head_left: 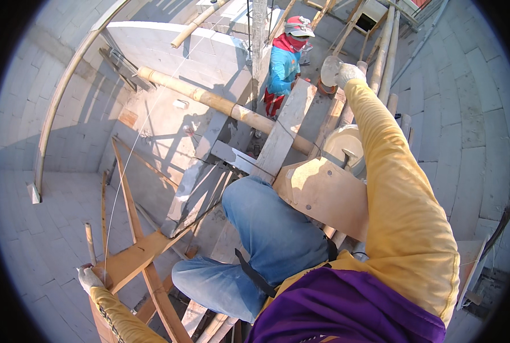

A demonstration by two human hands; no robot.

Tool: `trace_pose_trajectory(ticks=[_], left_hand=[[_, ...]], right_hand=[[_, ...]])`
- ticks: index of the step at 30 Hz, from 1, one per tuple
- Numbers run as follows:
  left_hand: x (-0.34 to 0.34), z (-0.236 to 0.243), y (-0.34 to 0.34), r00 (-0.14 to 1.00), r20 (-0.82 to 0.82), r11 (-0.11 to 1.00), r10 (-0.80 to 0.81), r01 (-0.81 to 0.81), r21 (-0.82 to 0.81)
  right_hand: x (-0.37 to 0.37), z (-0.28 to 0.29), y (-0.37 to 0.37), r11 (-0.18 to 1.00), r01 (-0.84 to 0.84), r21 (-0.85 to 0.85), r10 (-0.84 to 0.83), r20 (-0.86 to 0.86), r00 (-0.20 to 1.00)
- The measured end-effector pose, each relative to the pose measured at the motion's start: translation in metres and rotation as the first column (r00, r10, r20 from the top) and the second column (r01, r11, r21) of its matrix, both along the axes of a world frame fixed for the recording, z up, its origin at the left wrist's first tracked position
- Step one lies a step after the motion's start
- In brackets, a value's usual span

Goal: The person applies mortar to a lightweight concrete block using a trowel and places the block onto a wall surface guided by a string line.

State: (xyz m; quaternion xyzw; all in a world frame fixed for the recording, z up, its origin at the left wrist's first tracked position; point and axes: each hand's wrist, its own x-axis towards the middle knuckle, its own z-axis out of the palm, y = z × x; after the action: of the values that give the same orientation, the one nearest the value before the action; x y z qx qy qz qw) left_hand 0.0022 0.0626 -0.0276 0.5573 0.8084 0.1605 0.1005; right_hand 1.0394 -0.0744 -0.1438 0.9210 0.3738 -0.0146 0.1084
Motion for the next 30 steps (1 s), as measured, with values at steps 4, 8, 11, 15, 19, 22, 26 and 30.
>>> trace_pose_trajectory(ticks=[4,8,11,15,19,22,26,30], left_hand=[[-0.009,-0.003,-0.001,0.999,-0.048,0.999,-0.019,0.021,0.034],[-0.006,-0.007,-0.002,0.996,-0.058,0.996,-0.064,0.068,0.064],[-0.012,-0.006,0.001,0.994,0.104,1.000,0.020,-0.019,-0.002],[-0.032,-0.006,0.003,0.999,0.011,0.998,-0.037,0.036,0.042],[-0.016,-0.019,0.005,0.990,0.140,0.997,-0.022,0.011,0.080],[-0.030,-0.018,0.002,0.976,0.217,0.996,-0.013,-0.008,0.092],[-0.059,-0.010,-0.005,0.958,0.283,0.995,0.042,-0.066,0.073],[-0.017,-0.012,0.002,0.991,0.137,0.999,0.000,-0.007,0.051]], right_hand=[[0.006,-0.016,0.004,0.998,0.019,0.053,-0.018,-0.030,0.999],[0.018,-0.027,0.002,0.974,0.068,0.216,-0.042,-0.121,0.992],[0.021,-0.033,0.004,0.889,0.139,0.436,-0.012,-0.280,0.960],[0.025,-0.039,0.012,0.997,0.025,0.077,-0.025,-0.006,1.000],[0.044,-0.046,0.010,0.993,0.012,0.118,-0.003,-0.073,0.997],[0.035,-0.039,0.024,0.999,0.011,0.051,-0.008,-0.057,0.998],[0.003,-0.033,0.047,0.995,-0.057,0.077,0.063,-0.078,0.995],[-0.021,-0.013,0.019,0.955,-0.239,0.175,0.266,-0.155,0.951]])
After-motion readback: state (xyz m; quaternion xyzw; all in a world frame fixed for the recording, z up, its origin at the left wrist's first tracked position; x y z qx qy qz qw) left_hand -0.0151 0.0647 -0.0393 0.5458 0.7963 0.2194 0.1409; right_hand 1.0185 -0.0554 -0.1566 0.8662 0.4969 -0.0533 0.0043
